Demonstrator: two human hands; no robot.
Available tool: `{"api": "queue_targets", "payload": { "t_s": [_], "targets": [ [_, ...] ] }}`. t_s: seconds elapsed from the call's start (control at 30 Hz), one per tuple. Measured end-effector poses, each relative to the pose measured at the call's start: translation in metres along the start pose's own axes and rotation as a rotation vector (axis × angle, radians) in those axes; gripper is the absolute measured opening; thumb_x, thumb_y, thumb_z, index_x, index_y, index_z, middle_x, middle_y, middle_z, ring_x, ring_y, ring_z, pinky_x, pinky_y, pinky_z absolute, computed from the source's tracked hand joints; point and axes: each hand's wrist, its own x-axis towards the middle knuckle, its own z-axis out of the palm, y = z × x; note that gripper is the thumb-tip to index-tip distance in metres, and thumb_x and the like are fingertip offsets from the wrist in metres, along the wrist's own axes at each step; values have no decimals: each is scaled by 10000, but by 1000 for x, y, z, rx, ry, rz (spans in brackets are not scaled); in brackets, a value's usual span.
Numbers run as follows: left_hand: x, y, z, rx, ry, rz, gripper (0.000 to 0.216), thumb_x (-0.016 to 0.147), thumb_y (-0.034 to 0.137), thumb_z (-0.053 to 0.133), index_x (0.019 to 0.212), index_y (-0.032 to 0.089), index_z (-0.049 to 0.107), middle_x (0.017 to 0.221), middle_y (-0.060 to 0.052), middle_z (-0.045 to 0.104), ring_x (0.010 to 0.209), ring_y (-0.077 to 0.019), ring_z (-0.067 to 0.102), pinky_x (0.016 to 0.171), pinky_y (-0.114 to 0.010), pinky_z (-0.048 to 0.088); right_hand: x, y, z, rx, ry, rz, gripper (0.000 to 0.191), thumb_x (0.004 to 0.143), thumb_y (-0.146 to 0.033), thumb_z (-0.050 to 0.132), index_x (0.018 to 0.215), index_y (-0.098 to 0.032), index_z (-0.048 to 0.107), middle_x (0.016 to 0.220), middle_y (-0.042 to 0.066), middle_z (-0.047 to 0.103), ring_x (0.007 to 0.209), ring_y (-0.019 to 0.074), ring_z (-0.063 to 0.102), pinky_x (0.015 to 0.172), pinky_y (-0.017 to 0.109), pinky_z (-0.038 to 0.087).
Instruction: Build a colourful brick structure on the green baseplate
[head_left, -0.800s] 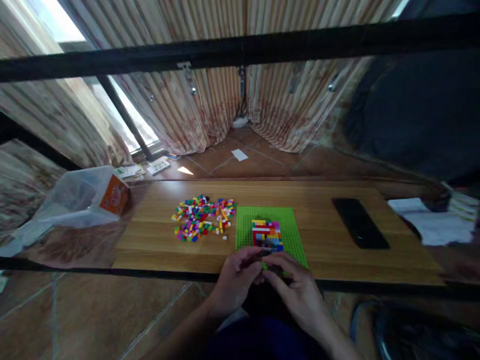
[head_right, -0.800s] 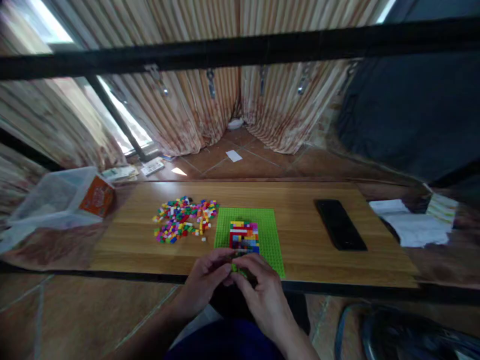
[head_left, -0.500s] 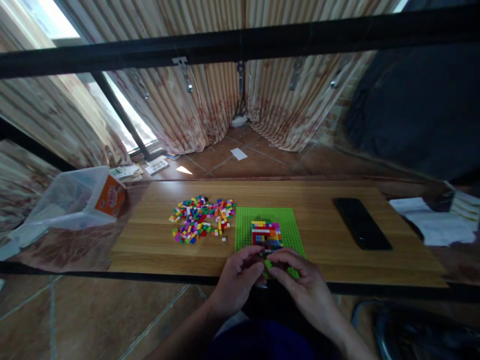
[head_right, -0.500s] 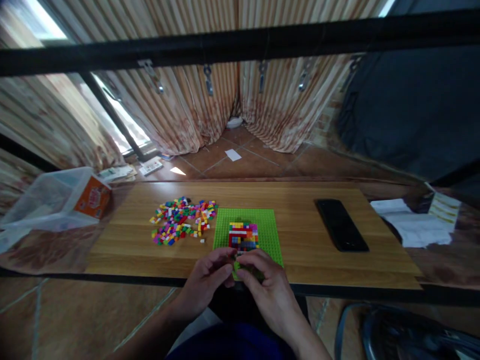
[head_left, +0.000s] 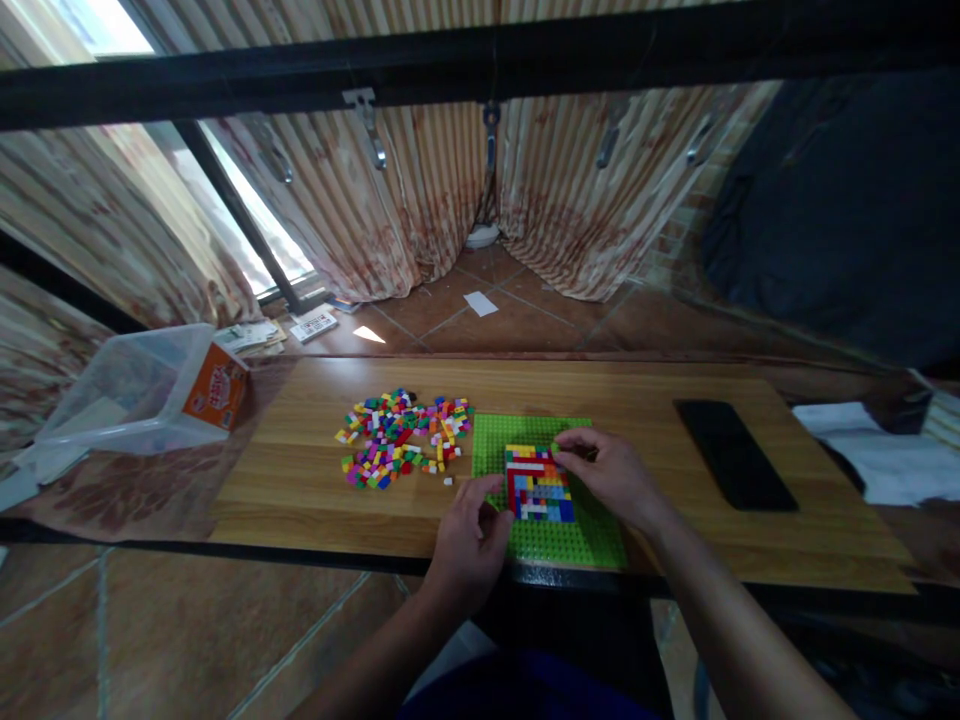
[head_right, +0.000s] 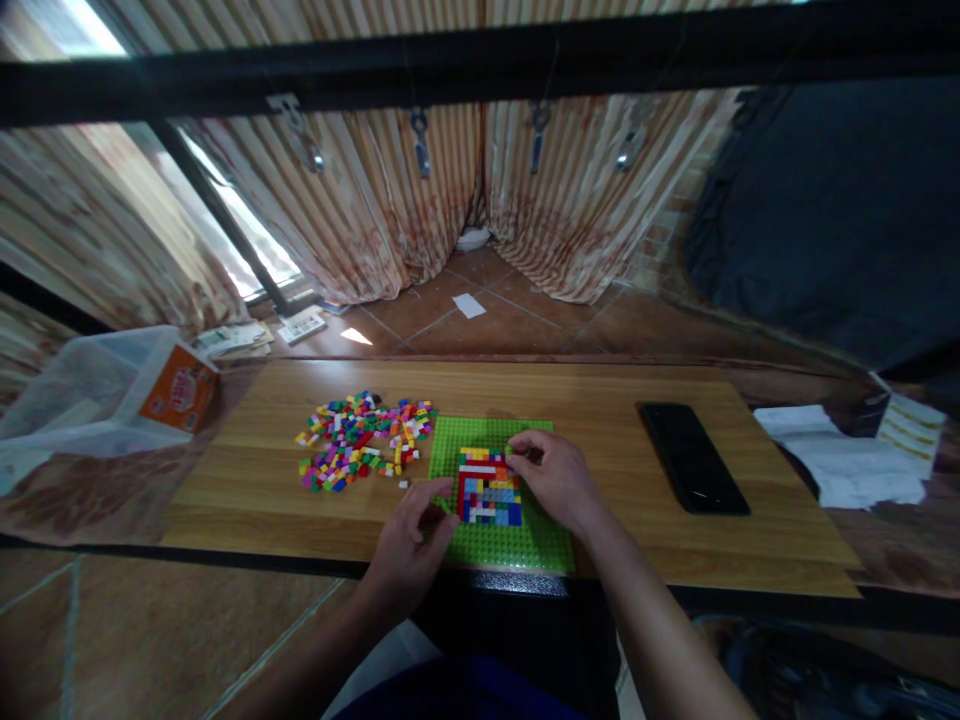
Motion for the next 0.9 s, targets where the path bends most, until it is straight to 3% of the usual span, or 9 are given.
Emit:
{"api": "queue_targets", "payload": {
  "t_s": [0.23,0.4,0.57,0.77,0.9],
  "targets": [
    [2,-3,-1,21,-55,6,303,844,172,524,1142,189,574,1043,-56,619,806,-149,588,740,-295,484,20,-3,-11,47,-239,70,259,663,-412,700,813,-201,712,776,23,702,714,178,616,680,308,461],
    [3,-3,-3,1,-74,30,277,850,170,523,1116,192,593,1045,-55,630,855,-159,593,781,-301,485,29,-8,-16,59,-336,103,296,619,-430,737,799,-195,725,755,19,687,701,170,596,665,300,446],
    [2,-3,-3,-16,-70,48,272,855,174,528,1116,197,599,1051,-57,638,910,-171,596,819,-307,486,25,-11,-14,112,-363,173,346,608,-432,750,860,-196,738,805,33,715,745,186,624,702,304,469],
    [-1,-7,-1,5,-80,44,333,873,195,510,1202,211,559,1095,-64,621,818,-150,601,785,-305,495,12,-6,-8,169,-370,137,476,803,-597,535,950,-193,740,862,41,727,760,186,627,684,308,484],
    [-2,-9,0,21,-97,51,352,888,219,492,1238,216,532,1113,-68,609,803,-145,602,780,-309,496,9,1,-3,186,-297,66,430,804,-562,573,990,-210,736,1023,57,720,951,232,633,868,371,467]
  ]
}}
